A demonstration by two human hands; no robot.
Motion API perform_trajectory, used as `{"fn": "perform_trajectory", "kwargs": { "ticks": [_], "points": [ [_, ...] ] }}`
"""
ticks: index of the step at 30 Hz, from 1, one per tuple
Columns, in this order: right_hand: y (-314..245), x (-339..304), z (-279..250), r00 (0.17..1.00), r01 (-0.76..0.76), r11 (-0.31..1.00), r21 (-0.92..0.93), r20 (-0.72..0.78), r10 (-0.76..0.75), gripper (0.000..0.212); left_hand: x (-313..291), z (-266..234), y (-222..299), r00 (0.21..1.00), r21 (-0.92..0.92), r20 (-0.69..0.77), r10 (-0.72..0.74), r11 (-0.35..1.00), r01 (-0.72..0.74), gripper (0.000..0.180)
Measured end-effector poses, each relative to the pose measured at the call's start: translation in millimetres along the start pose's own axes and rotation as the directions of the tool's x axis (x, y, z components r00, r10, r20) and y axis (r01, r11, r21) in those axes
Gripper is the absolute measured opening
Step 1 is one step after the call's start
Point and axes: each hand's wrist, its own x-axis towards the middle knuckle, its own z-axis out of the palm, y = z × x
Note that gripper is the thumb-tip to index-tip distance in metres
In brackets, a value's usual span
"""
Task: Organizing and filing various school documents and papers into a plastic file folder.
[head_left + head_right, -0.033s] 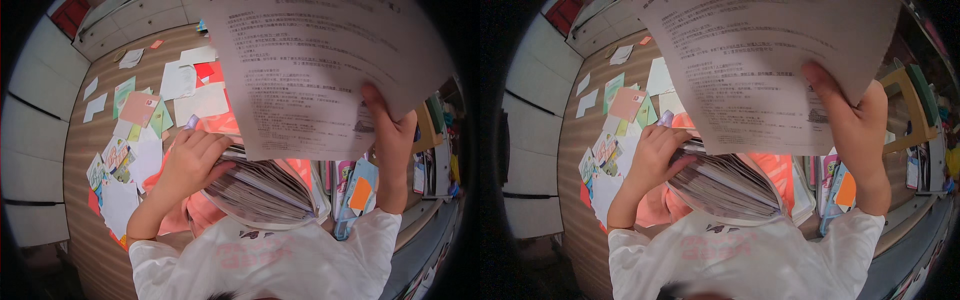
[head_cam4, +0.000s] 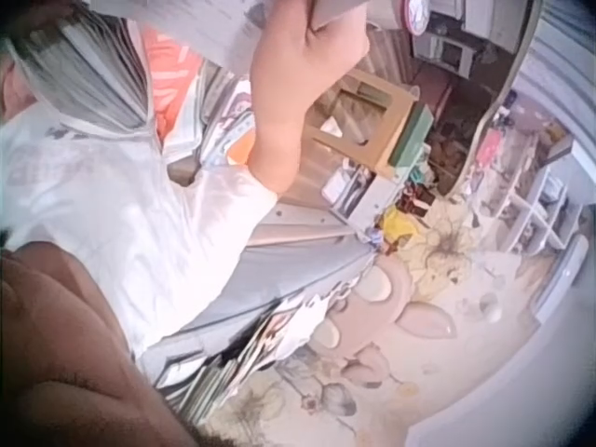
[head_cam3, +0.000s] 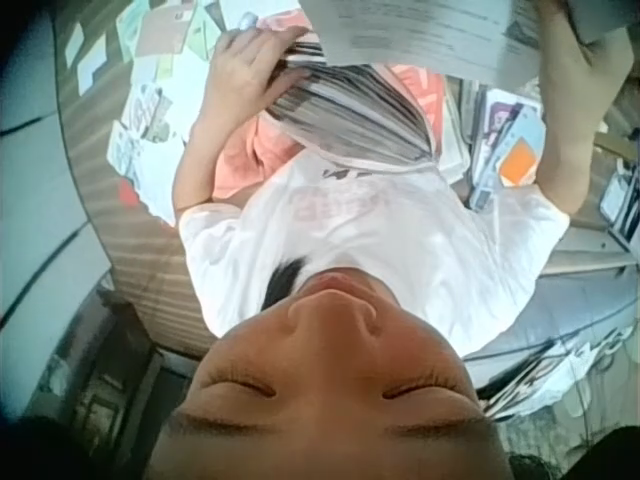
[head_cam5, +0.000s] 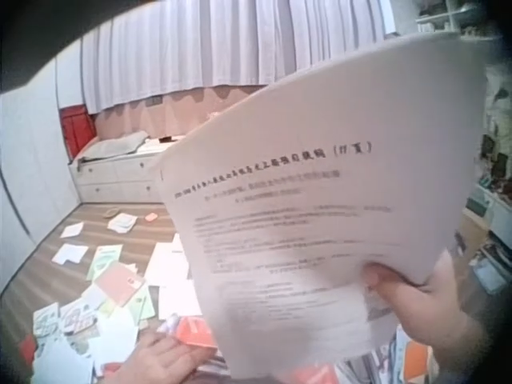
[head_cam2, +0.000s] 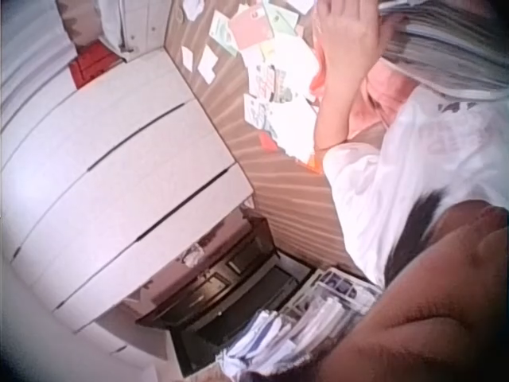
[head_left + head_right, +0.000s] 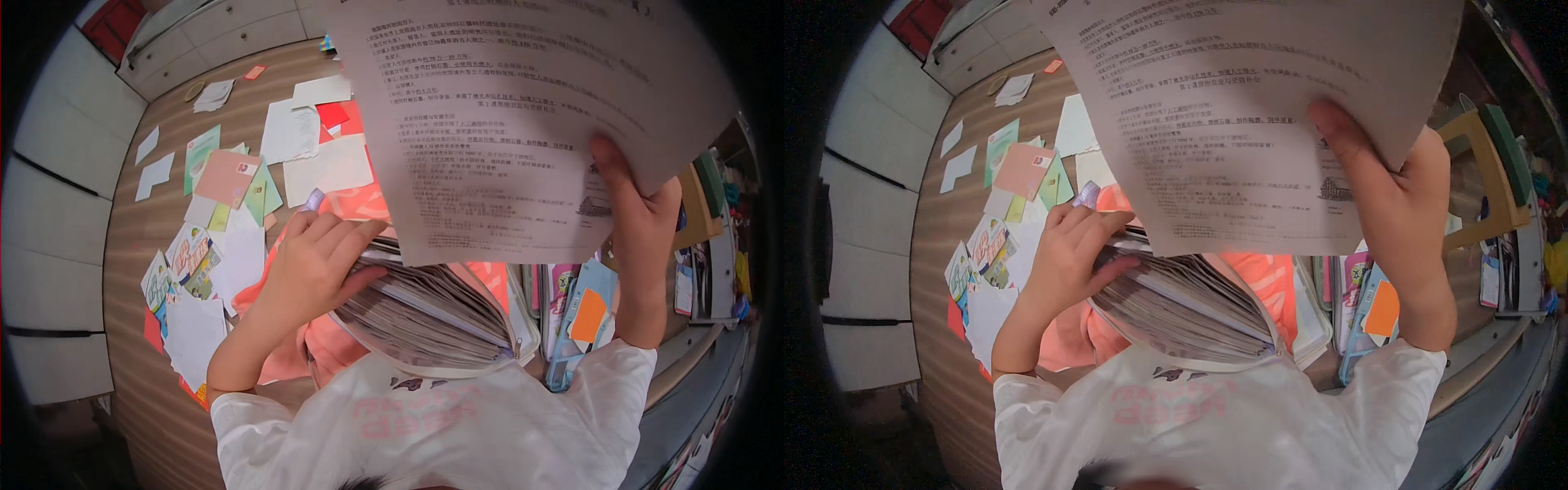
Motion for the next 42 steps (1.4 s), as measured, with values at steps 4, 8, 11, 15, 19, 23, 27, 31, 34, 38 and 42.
{"fn": "perform_trajectory", "kwargs": {
  "ticks": [4,8,11,15,19,23,27,31,34,38,42],
  "points": [
    [-8,6,0,0.998,-0.067,0.997,-0.029,-0.016,0.067,0.013,5,-7,5,0.993,0.069,0.112,0.024,0.997,-0.032,0.035],
    [-3,10,3,0.996,-0.077,0.997,-0.01,-0.035,0.077,0.014,5,-6,0,0.995,-0.121,0.098,0.027,0.993,-0.015,0.038],
    [1,13,4,0.987,0.126,0.987,-0.096,0.115,-0.114,0.016,8,-11,4,0.976,-0.011,0.218,-0.03,0.999,0.033,0.034],
    [16,5,16,0.95,0.152,0.986,-0.069,0.284,-0.127,0.027,18,-12,-7,0.893,0.001,0.438,-0.101,0.994,0.112,0.038],
    [5,20,27,0.853,0.312,0.95,0.008,0.439,-0.284,0.043,19,-7,-31,0.958,-0.102,0.278,-0.072,0.989,0.104,0.033],
    [0,29,33,0.838,0.433,0.901,0.036,0.352,-0.417,0.044,34,-14,-45,0.841,-0.11,0.529,-0.113,0.974,0.2,0.034],
    [10,32,48,0.833,0.279,0.958,0.074,0.478,-0.279,0.045,38,-7,-51,0.974,-0.229,0.223,-0.028,0.97,0.081,0.039],
    [7,36,54,0.778,0.219,0.973,0.074,0.589,-0.219,0.048,35,-1,-56,0.963,-0.289,0.118,-0.243,0.919,0.268,0.046],
    [0,42,55,0.747,0.23,0.972,0.039,0.633,-0.202,0.048,31,-9,-62,0.969,0.135,0.224,-0.106,0.988,0.077,0.049],
    [10,34,82,0.782,0.171,0.983,0.072,0.597,-0.18,0.045,51,-26,-53,0.981,-0.354,0.176,-0.077,0.925,0.136,0.049],
    [25,26,86,0.795,0.187,0.967,0.172,0.551,-0.252,0.039,39,-28,-58,0.85,-0.177,0.446,-0.281,0.903,0.391,0.046]
  ]
}}
